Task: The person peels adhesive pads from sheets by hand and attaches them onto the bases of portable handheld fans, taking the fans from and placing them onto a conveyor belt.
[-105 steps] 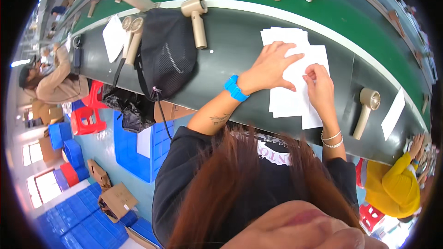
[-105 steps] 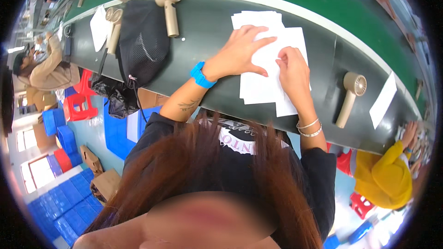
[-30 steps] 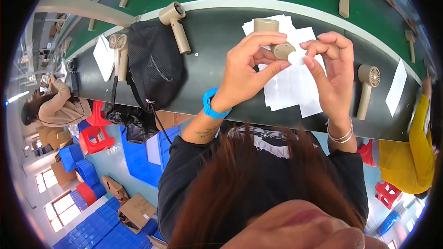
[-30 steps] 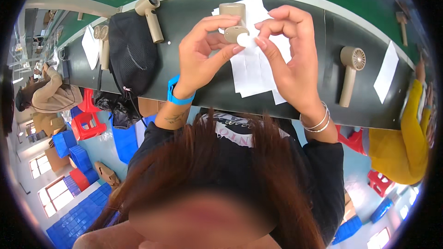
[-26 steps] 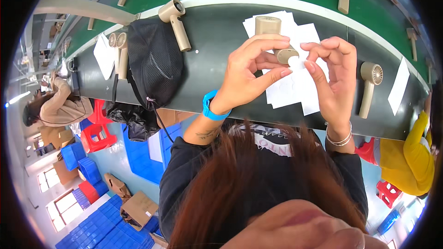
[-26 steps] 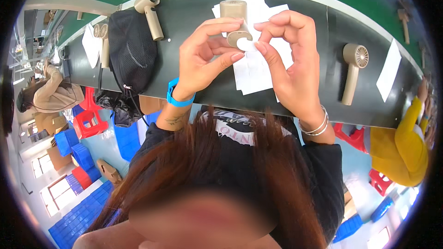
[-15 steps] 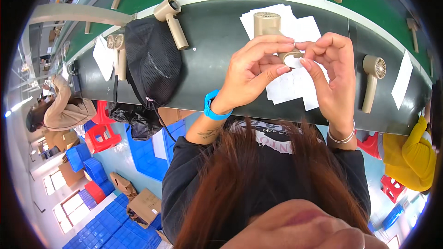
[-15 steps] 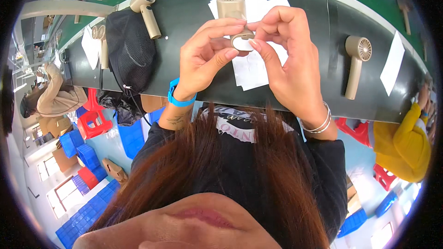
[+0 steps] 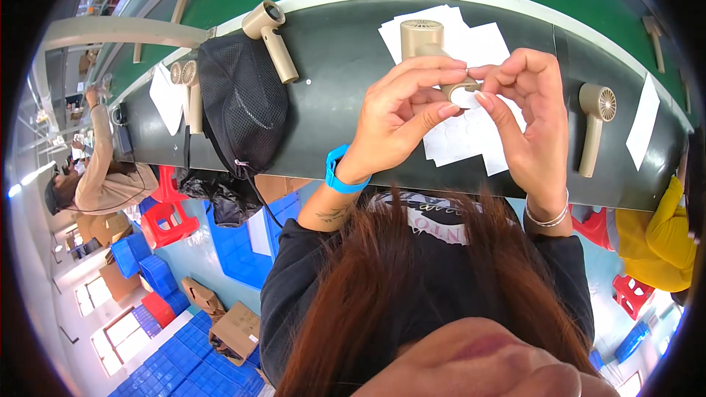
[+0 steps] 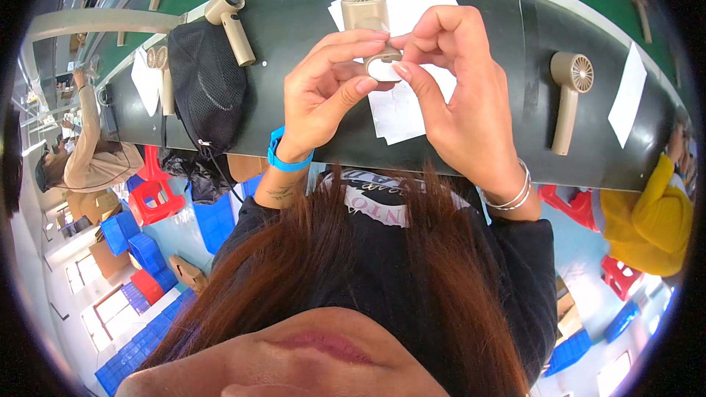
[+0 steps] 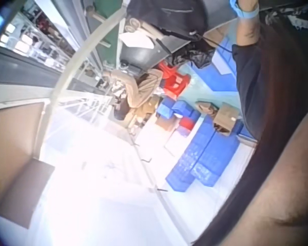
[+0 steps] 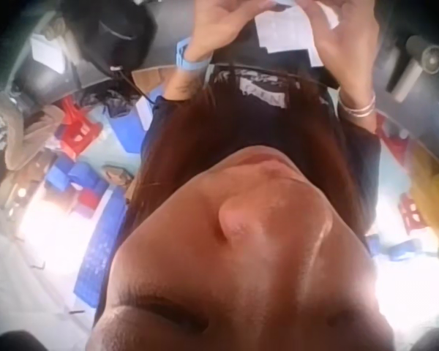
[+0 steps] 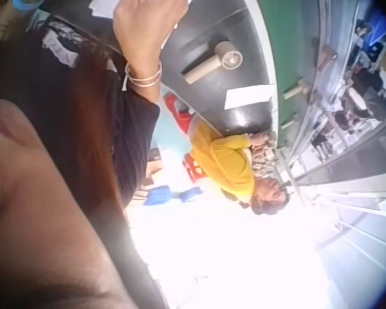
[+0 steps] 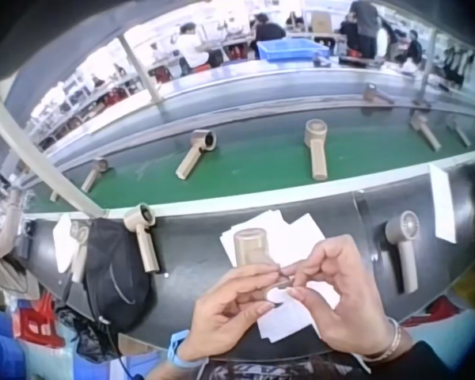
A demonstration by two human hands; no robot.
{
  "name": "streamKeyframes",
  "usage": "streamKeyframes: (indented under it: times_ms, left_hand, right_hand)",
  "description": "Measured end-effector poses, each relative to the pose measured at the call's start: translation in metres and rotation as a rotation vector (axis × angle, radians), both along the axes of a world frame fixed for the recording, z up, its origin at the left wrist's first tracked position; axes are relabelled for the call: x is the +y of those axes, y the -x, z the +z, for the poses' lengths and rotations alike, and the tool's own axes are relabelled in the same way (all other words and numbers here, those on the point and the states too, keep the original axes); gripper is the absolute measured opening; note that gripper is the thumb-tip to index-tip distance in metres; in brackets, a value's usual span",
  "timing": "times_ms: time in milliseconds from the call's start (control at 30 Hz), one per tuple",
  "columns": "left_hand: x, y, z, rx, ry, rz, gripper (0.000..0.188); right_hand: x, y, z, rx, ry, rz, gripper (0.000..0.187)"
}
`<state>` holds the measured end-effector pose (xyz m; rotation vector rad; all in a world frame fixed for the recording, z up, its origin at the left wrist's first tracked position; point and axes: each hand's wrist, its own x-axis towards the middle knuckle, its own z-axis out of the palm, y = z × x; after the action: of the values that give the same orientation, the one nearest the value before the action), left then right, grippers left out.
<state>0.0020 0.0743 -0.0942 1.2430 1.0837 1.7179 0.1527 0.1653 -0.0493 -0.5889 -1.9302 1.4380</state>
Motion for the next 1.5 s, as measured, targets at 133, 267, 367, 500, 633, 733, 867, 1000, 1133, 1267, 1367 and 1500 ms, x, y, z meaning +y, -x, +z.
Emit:
streamKeyframes:
  times_ms: [133,267,367,500,633,733,867,1000,1133,1267,1367,1500]
  left_hand:
    - [0.000,0.000,0.000,0.002,0.004,0.002,0.029]
    - [0.000,-0.001,0.002,0.008,-0.004,-0.003,0.028]
    - [-0.001,-0.002,0.001,0.002,0.004,-0.025,0.029]
    - [-0.003,-0.010,0.000,-0.036,0.003,0.041,0.029]
    - [-0.003,-0.015,0.000,-0.025,0.013,0.077,0.031]
    - [-0.003,-0.017,0.000,-0.023,0.017,0.069,0.031]
    - [-0.002,-0.018,0.000,-0.032,0.021,0.067,0.031]
    - [-0.009,-0.015,0.003,-0.004,0.039,0.127,0.029]
    - [-0.010,0.003,0.007,0.048,0.056,0.207,0.027]
    - [0.045,0.049,0.019,0.381,0.148,0.300,0.027]
    - [0.113,0.090,0.009,0.666,0.046,0.383,0.029]
    - [0.175,0.150,-0.001,0.934,-0.100,0.453,0.011]
  right_hand:
    - [0.000,0.000,0.003,-0.026,-0.031,-0.002,0.030]
    - [0.000,-0.001,0.003,-0.043,-0.052,-0.011,0.030]
    - [-0.003,-0.001,0.006,-0.063,-0.079,-0.043,0.031]
    - [-0.007,-0.005,0.010,-0.199,-0.304,-0.112,0.036]
    - [-0.008,-0.004,0.009,-0.196,-0.401,-0.163,0.041]
    - [-0.006,-0.005,0.007,-0.190,-0.466,-0.166,0.042]
    - [-0.007,-0.007,0.018,-0.310,-0.405,-0.135,0.039]
    - [-0.008,-0.005,0.020,-0.388,-0.515,-0.100,0.043]
    - [0.005,-0.001,0.015,-0.406,-0.806,-0.341,0.060]
    - [0.030,-0.005,-0.022,-0.397,-0.474,-0.279,0.060]
    - [0.037,0.005,-0.046,-0.399,-0.487,-0.276,0.051]
    - [0.055,0.013,-0.064,-0.314,-0.537,-0.326,0.035]
